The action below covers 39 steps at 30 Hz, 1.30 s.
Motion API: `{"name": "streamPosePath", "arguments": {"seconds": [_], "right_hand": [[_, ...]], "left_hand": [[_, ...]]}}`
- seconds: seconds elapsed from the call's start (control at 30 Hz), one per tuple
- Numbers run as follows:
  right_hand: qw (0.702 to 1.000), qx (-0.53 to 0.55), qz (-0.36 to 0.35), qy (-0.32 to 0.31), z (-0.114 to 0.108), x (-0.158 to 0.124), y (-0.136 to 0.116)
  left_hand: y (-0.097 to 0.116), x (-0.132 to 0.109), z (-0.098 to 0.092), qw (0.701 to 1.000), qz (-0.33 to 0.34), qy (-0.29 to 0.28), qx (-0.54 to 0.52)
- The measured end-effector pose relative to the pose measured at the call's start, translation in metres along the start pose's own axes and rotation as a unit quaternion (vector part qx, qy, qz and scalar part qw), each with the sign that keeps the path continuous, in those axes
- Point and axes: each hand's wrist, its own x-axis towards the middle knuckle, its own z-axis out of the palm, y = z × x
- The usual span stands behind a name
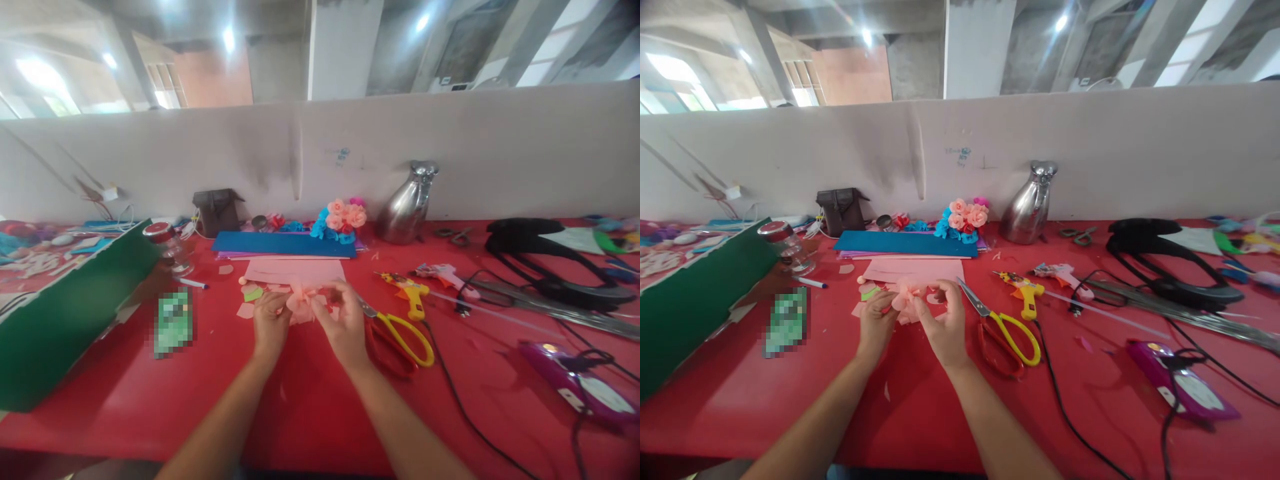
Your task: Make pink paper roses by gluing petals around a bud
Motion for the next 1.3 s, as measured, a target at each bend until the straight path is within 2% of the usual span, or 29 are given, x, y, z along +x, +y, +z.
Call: {"name": "streamPosePath", "arguments": {"seconds": [0.07,0.2,0.37,0.63,0.77,0.87,1.13,1.3], "right_hand": [[0.999,-0.033,-0.036,0.025,0.0,-0.002,0.001],[0.987,-0.105,-0.123,0.003,0.001,-0.006,0.002],[0.971,-0.166,-0.174,0.014,0.002,-0.009,0.005],[0.942,-0.224,-0.249,-0.034,0.0,-0.011,0.007],[0.94,-0.232,-0.246,-0.047,0.001,-0.013,0.008],[0.95,-0.199,-0.236,-0.041,0.0,-0.014,0.006],[0.989,-0.092,-0.117,0.024,-0.005,-0.005,-0.004],[0.995,-0.063,-0.076,0.015,-0.004,-0.001,-0.004]], "left_hand": [[0.001,-0.001,0.0,1.0,-0.006,-0.005,-0.001],[0.004,-0.001,0.001,1.0,-0.012,-0.011,-0.009],[0.006,-0.001,0.001,0.999,-0.023,-0.013,-0.03],[0.001,-0.003,0.001,0.995,-0.072,-0.019,-0.072],[-0.001,-0.004,0.002,0.991,-0.086,-0.026,-0.098],[-0.001,-0.003,0.002,0.988,-0.101,-0.022,-0.111],[-0.002,-0.003,0.004,0.98,-0.126,-0.014,-0.153],[0.0,-0.003,0.005,0.985,-0.096,-0.036,-0.137]]}}
